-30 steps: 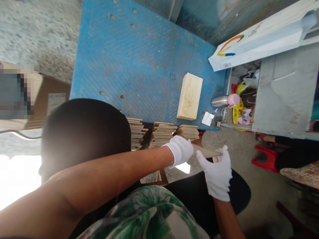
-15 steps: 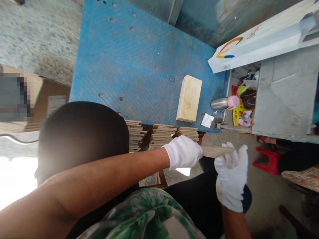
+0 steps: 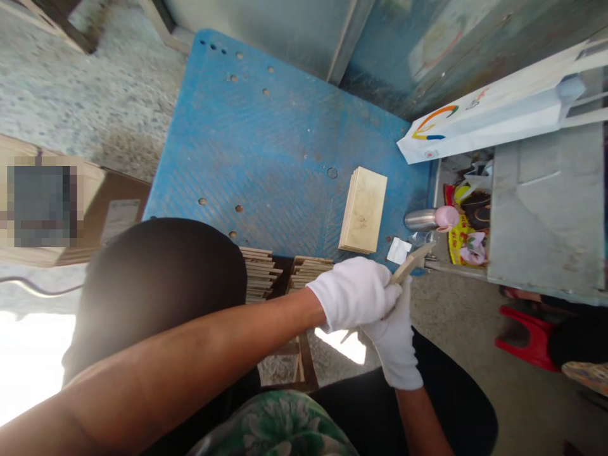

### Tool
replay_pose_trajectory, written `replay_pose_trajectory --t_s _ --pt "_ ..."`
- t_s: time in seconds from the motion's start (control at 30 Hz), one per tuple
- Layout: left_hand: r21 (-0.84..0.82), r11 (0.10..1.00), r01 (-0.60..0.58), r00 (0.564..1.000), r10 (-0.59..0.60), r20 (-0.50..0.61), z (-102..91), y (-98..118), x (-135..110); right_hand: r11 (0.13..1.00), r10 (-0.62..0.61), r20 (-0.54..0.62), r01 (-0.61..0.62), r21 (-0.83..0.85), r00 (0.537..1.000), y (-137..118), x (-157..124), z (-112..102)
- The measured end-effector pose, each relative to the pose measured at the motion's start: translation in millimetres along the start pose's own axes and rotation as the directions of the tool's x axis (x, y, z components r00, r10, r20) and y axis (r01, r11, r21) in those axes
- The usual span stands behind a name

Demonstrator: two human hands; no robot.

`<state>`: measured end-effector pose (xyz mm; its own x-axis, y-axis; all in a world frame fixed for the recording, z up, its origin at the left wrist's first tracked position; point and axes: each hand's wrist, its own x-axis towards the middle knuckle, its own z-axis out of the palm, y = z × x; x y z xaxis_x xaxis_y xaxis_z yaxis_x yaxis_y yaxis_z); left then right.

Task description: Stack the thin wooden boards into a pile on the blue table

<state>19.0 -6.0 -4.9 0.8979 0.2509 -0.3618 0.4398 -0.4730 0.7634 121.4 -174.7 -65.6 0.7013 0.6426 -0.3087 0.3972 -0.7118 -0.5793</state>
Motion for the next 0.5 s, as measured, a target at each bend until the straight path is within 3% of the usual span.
replay_pose_trajectory --t_s 0.2,0.33,0.43,0.5 --pt "-0.164 0.970 0.180 0.979 -0.193 -0.070 -19.9 -7.1 3.1 0.990 -0.132 -0.024 0.131 -0.043 0.991 -21.6 24.3 4.1" --pt "-0.111 0.978 0.176 0.976 -0.188 -0.109 -26.2 -13.8 5.0 0.968 -0.234 -0.038 0.229 -0.104 0.972 -31.3 36.0 4.7" --pt "-0.235 0.955 0.183 0.954 -0.230 -0.192 -22.5 -17.0 7.6 0.963 -0.268 -0.034 0.266 -0.052 0.963 -36.4 48.4 6.5" --pt "-0.354 0.914 0.201 0.916 -0.303 -0.264 -19.9 -17.1 8.7 0.959 -0.283 -0.021 0.283 0.019 0.959 -43.0 60.5 9.0"
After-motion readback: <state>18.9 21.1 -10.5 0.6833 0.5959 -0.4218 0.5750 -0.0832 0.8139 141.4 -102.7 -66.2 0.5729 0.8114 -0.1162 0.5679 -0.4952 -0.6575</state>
